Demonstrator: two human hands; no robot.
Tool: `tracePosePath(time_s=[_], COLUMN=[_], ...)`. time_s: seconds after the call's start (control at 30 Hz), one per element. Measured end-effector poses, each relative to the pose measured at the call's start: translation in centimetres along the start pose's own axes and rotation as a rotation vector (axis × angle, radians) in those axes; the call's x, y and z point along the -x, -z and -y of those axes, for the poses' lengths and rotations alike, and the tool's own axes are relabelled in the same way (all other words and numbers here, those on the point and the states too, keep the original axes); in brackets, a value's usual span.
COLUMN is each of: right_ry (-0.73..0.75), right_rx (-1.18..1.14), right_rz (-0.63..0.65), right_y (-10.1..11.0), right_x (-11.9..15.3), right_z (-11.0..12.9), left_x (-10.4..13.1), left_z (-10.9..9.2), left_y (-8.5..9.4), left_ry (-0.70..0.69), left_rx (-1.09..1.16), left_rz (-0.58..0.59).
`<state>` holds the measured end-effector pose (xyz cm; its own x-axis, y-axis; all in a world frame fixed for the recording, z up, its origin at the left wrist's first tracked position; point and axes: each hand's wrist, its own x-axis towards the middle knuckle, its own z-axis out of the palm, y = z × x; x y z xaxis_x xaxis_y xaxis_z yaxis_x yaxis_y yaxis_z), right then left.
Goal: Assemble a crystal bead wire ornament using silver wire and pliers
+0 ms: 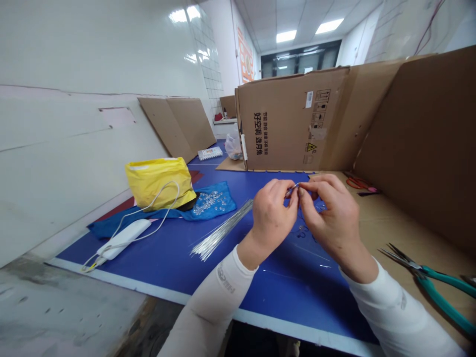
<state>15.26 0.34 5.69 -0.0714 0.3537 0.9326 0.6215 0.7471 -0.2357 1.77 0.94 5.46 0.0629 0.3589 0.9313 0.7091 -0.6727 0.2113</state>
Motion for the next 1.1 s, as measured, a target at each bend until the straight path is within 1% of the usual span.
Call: tracePosePath(time_s=[0.13, 0.33, 0.5, 0.7, 0.9, 1.0, 1.1], right_ry=[0.008, -0.019, 0.009, 0.101, 0.127, 0.106, 0.021], right_rx=[-0.014, -0.052, -0.015, 0.081, 0.091, 0.04, 0.002], right_rz=[-0.003, -0.005, -0.026, -0.054, -0.081, -0.071, -0.056], right_y=[0.4, 0.5, 0.5, 0.6, 0.8, 1.1, 1.9], right_x=[-0.2, -0.5, -0.5, -0.1, 0.4, 0.2, 0.0], right_z=[0.3, 0.2, 0.4, 1.1, 1.6, 2.0, 2.3], left_x=[-0.1, -0.1, 0.1, 0.0, 0.1, -0.1, -0.3], left_z=[-0.1, -0.2, -0.4, -0.4, -0.5, -0.4, -0.4], left_y=[0.2, 0.2, 0.1, 0.3, 0.5, 0.7, 1.1], left_ry=[-0.021, -0.037, -0.061, -0.107, -0.134, -0.166, -0.17], left_rx=[0.025, 0.014, -0.006, 0.016, 0.046, 0.083, 0.148], left_rz=[-0.042, -0.022, -0.03, -0.08, -0.091, -0.112, -0.098])
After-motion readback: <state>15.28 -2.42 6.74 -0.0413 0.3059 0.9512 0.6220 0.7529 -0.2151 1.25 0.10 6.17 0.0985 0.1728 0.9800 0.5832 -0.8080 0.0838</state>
